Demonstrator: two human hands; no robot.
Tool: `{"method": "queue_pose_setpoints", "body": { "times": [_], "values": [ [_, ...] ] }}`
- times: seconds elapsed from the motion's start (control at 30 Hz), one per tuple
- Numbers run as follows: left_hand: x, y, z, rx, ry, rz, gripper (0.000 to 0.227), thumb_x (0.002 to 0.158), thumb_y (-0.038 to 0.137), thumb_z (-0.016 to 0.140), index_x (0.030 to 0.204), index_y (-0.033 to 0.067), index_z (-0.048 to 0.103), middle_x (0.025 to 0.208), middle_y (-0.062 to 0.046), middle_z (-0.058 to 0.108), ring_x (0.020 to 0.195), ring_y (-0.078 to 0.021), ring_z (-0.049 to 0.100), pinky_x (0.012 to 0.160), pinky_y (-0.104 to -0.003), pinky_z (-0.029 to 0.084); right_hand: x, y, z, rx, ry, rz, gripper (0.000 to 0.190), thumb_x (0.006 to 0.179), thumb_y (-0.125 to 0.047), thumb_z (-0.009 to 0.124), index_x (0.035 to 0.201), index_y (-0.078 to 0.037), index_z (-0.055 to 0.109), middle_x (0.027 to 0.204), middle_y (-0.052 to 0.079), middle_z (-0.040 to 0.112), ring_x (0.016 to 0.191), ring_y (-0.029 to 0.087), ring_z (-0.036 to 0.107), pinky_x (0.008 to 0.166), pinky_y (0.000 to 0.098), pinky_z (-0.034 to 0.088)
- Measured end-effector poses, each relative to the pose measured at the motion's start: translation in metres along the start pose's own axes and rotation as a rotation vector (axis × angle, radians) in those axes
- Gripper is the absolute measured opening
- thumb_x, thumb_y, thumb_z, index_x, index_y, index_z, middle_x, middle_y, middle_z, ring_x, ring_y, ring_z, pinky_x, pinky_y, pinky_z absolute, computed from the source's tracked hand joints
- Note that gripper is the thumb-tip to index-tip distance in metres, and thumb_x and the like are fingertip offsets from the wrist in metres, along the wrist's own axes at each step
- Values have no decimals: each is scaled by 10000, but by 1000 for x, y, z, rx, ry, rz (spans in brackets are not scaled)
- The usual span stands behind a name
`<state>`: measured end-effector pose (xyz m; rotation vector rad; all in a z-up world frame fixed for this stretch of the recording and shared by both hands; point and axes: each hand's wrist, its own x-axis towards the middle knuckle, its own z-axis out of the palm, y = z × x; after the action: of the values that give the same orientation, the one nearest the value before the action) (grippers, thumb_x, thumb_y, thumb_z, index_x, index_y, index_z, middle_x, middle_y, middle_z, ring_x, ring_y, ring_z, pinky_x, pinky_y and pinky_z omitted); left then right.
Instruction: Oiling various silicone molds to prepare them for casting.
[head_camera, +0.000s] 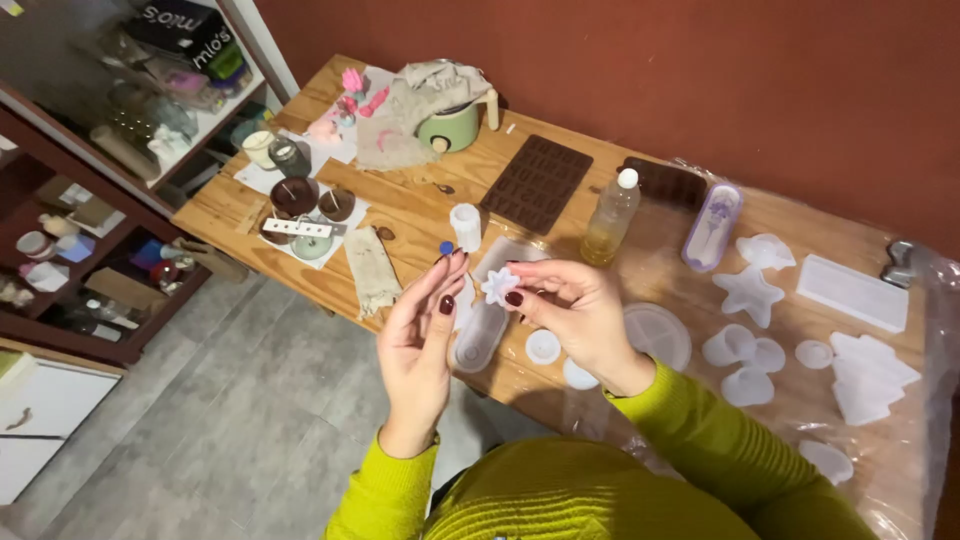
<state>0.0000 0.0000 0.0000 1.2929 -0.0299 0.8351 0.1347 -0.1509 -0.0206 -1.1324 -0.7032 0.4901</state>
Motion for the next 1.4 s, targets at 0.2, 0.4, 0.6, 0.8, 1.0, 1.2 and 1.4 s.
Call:
{"method": "queue_pose_setpoints", "body": {
  "times": [0.2,0.4,0.6,0.8,1.0,1.2,1.4],
  "values": [
    [3,43,11,690,-166,446,351,896,24,763,1235,29,674,1382,-150,653,1359,-307,617,1165,-425,495,-4,-16,10,-15,-33,-36,345,917,-7,748,1254,30,685,1216,109,745,1001,133,720,771,262,604],
    [13,56,8,1090,-362,745,345,891,55,726,1229,-3,690,1320,-138,663,1244,-322,656,1030,-402,572,-16,-24,9,3,-154,-68,300,984,-9,714,1283,15,701,1149,97,717,978,138,736,733,257,592],
    [17,66,8,1092,-460,953,252,888,86,677,1104,-24,747,1205,-114,714,1174,-268,670,952,-373,589,-28,-35,4,-49,-103,87,286,951,13,709,1237,27,718,1232,105,747,981,120,702,749,263,581],
    [12,50,8,1018,-390,866,156,838,95,832,990,107,800,1101,-15,723,1134,-233,677,860,-352,553,-30,-52,-1,-121,-211,-2,350,965,29,676,1315,6,676,1210,71,707,1063,104,682,861,260,588],
    [-1,18,11,372,-237,183,167,802,43,866,916,46,743,1009,-43,703,962,-184,655,882,-307,531,-26,-66,-9,3,-293,204,298,962,-14,647,1256,6,692,1072,51,703,851,82,641,681,242,540],
    [-14,-5,13,-245,-105,-416,14,925,-23,748,914,-22,738,1078,-49,624,1031,-159,602,928,-301,486,-28,-17,-31,172,-240,252,118,998,4,706,1107,49,712,1010,71,681,811,105,612,665,253,502],
    [-22,-16,23,-332,18,-356,64,926,-54,748,913,-3,711,1049,-24,549,1003,-142,562,953,-306,465,-27,-30,-1,254,-162,230,168,903,-4,726,1067,31,709,1084,19,662,956,95,625,825,252,512]
  ]
}}
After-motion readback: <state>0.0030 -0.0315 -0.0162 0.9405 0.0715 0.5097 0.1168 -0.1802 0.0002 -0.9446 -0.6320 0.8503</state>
